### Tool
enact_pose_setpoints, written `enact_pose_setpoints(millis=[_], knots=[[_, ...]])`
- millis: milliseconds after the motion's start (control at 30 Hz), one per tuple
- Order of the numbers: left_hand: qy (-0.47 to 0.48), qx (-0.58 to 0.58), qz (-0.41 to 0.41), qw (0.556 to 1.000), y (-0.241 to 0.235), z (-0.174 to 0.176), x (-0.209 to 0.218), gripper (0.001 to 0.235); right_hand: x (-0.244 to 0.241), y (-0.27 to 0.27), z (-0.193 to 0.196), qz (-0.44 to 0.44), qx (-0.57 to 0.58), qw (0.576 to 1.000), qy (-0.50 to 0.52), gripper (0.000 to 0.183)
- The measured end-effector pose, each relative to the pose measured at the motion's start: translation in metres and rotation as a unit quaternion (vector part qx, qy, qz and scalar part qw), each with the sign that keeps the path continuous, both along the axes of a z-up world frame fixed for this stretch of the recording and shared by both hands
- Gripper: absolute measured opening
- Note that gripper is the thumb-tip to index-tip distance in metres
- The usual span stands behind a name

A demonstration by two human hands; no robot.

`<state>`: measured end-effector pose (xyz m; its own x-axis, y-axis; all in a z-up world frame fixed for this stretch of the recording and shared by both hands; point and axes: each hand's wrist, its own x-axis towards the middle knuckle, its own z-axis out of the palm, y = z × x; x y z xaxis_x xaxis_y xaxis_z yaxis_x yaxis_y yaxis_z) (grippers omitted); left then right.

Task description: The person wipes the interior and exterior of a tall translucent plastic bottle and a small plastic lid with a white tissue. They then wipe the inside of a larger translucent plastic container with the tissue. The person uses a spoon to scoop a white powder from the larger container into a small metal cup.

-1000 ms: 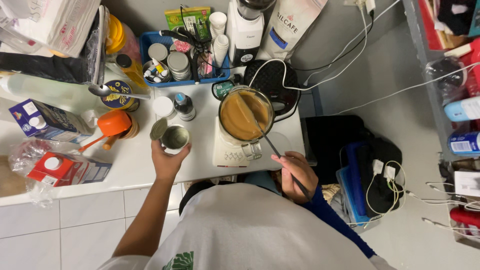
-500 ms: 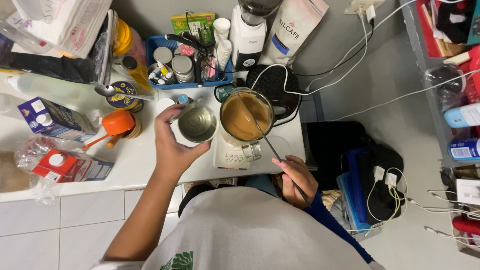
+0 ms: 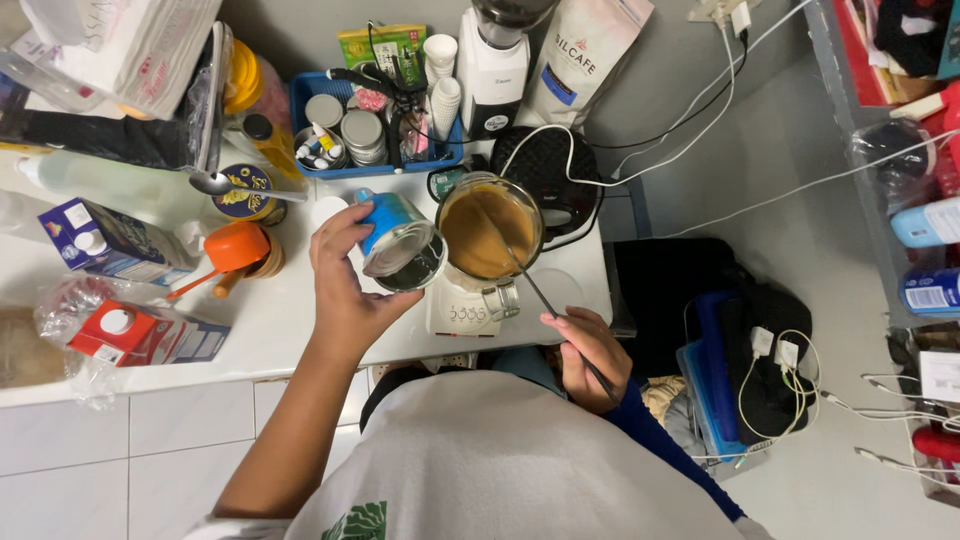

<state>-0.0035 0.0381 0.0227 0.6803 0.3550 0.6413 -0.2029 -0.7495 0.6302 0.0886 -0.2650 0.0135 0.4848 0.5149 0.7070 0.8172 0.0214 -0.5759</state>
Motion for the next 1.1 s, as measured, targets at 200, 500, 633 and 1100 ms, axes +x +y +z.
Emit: enact_pose_setpoints(millis=[200, 500, 633, 1100], knots=[[-0.002, -0.001, 0.009, 1.000, -0.001, -0.001, 0.001, 0.086, -0.001, 0.004, -0.003, -0.017, 0.020, 1.000, -0.013, 0.024], [0.007, -0.014, 0.034, 0.999, 0.000, -0.002, 0.004, 0.086, 0.005, -0.001, 0.002, -0.004, 0.002, 0.999, -0.037, 0.027], [0.009, -0.020, 0.037, 0.999, 0.002, -0.004, 0.005, 0.085, 0.003, -0.002, 0.004, -0.019, -0.016, 0.999, -0.027, 0.027], [0.056, 0.035, 0.064, 0.996, 0.001, 0.014, 0.011, 0.083, 0.018, -0.015, -0.022, -0.069, 0.168, 0.936, 0.302, 0.027]])
